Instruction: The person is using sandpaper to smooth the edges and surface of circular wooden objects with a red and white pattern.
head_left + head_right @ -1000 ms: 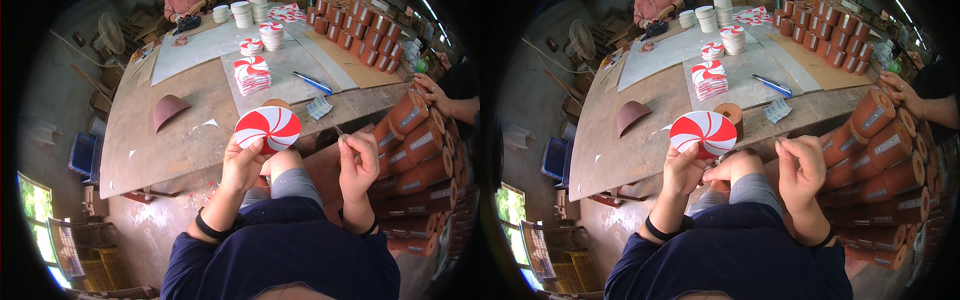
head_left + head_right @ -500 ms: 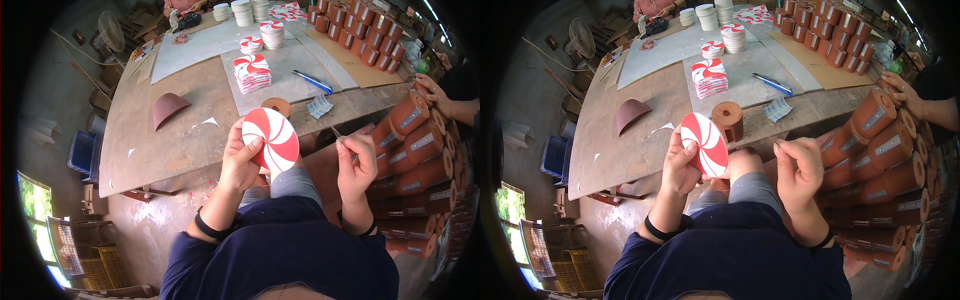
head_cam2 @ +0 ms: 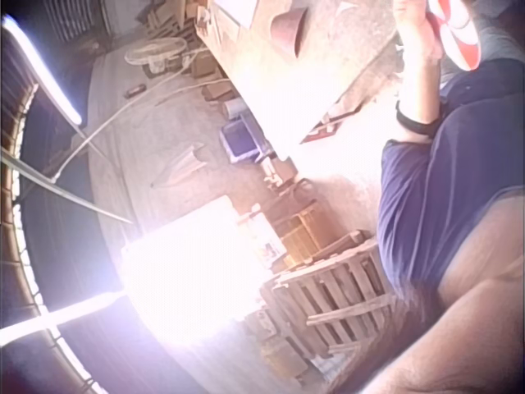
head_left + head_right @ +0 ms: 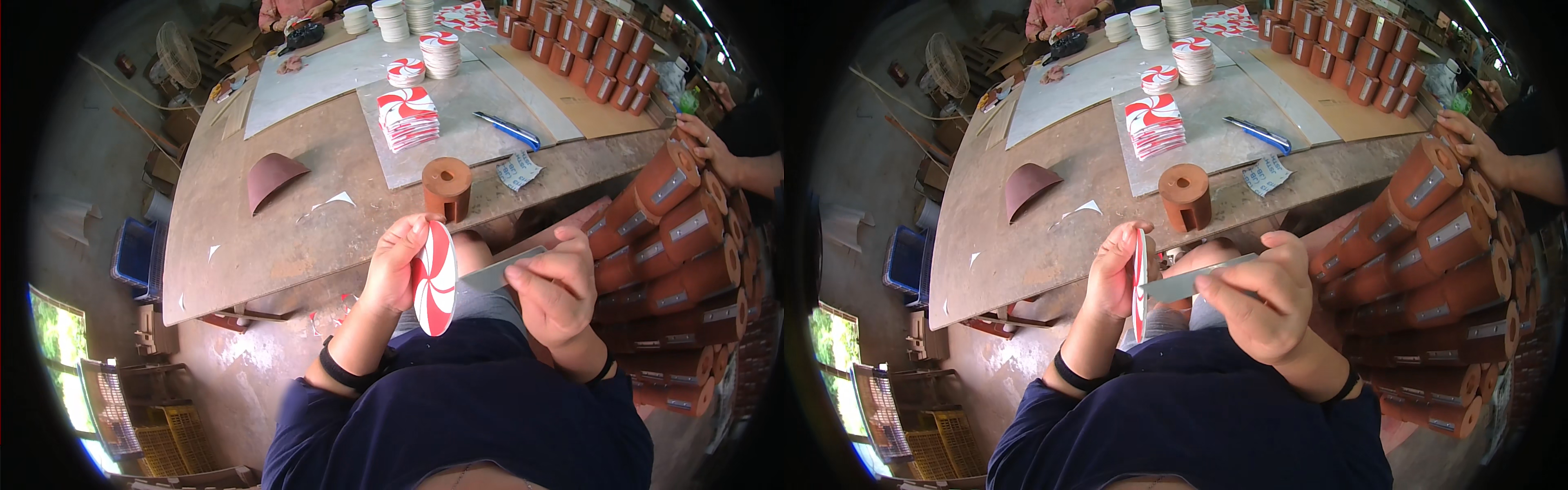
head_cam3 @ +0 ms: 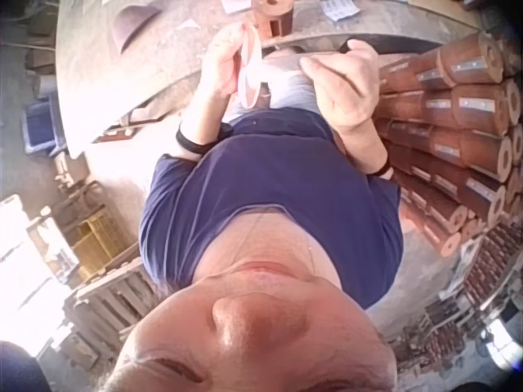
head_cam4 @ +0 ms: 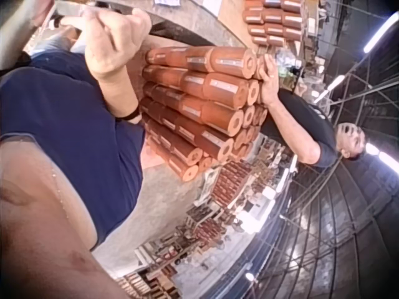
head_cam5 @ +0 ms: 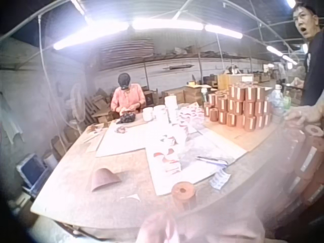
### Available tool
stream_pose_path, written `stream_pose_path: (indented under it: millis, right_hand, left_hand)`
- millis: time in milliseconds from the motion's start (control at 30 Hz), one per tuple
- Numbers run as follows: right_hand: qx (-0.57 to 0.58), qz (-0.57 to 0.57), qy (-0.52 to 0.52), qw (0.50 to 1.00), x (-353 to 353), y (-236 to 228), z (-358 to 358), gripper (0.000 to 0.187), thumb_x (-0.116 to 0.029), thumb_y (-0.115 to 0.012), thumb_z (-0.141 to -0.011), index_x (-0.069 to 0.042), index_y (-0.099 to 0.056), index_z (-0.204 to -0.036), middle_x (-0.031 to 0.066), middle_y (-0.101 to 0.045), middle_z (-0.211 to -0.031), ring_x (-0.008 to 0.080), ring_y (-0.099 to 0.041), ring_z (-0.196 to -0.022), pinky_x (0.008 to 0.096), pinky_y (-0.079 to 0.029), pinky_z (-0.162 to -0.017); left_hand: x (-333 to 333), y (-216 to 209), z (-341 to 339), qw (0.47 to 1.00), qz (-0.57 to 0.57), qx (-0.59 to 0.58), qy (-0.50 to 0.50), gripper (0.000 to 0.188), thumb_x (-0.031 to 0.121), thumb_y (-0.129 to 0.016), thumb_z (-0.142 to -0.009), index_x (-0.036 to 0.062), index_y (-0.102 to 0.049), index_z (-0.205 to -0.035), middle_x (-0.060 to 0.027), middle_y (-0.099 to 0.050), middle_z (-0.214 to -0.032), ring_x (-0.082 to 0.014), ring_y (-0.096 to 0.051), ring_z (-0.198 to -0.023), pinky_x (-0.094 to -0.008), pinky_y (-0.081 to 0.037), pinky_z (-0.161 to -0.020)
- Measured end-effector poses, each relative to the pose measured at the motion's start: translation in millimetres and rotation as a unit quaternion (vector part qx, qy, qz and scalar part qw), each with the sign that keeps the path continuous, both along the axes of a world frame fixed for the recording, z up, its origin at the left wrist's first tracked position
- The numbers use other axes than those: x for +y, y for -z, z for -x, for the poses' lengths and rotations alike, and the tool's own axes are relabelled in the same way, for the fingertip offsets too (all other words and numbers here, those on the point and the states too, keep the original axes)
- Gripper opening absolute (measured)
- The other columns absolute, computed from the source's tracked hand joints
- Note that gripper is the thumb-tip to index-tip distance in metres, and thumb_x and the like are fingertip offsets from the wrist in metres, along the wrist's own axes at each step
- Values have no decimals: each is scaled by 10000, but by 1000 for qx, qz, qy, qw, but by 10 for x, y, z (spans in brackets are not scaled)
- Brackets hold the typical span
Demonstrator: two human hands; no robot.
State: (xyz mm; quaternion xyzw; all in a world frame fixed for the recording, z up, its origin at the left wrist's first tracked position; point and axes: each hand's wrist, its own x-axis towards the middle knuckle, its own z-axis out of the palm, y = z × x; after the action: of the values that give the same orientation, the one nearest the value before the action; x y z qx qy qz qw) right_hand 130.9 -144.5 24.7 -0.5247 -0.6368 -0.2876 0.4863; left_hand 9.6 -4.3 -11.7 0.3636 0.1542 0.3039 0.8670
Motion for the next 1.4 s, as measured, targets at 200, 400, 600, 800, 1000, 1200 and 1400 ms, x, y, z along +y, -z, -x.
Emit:
stream_pose_path:
  millis: [200,400,600,800,1000,1200,1400]
  right_hand:
    - [-29,-1,-17,999,26,27,35,203,-49,-631,-621,-112,-651,-813,-28,-531,-772,132,-458,-652,350,-376,-804]
    - [3,20,15,1000,48,1,-2,226,42,-651,-647,-75,-622,-838,29,-540,-769,175,-499,-637,402,-402,-770]
    - [17,31,17,999,67,19,-43,204,38,-634,-678,-69,-606,-850,37,-547,-748,185,-515,-655,392,-409,-779]
    - [71,-7,36,997,80,70,-117,197,41,-641,-664,-64,-625,-831,30,-565,-723,191,-505,-644,359,-405,-729]
    - [81,-8,38,996,98,81,-117,173,29,-652,-673,-46,-619,-825,45,-550,-711,198,-497,-622,330,-410,-675]
    - [113,-20,26,993,99,80,-93,171,49,-644,-691,-14,-594,-841,73,-540,-718,203,-493,-617,287,-408,-584]
    - [124,-30,20,992,84,83,-88,173,57,-631,-706,-7,-582,-860,81,-545,-730,203,-498,-625,288,-408,-577]
  left_hand:
    - [27,79,15,998,0,-25,51,225,221,-490,-875,29,-527,-986,-53,-476,-576,-132,-422,-393,-248,-332,-353]
    - [-14,-37,-16,997,61,10,37,217,216,-493,-875,32,-533,-983,-37,-478,-595,-112,-409,-395,-228,-312,-339]
    - [25,3,-21,998,28,-14,56,238,238,-486,-881,40,-517,-1010,-13,-485,-606,-109,-448,-437,-239,-352,-345]
    - [211,163,-3,981,95,-139,99,257,216,-435,-905,-6,-483,-1027,-94,-586,-937,-146,-588,-810,-278,-490,-746]
    - [173,181,-32,985,134,-97,55,230,156,-444,-897,-7,-440,-1061,-134,-560,-1013,-197,-575,-916,-322,-481,-821]
    - [38,63,-54,983,113,-93,110,401,1,-504,-826,-3,-367,-1203,-148,-510,-1130,-240,-520,-1045,-372,-432,-897]
    - [83,127,-21,968,178,-106,140,349,94,-427,-883,-12,-352,-1206,-137,-492,-1166,-235,-497,-1076,-382,-377,-955]
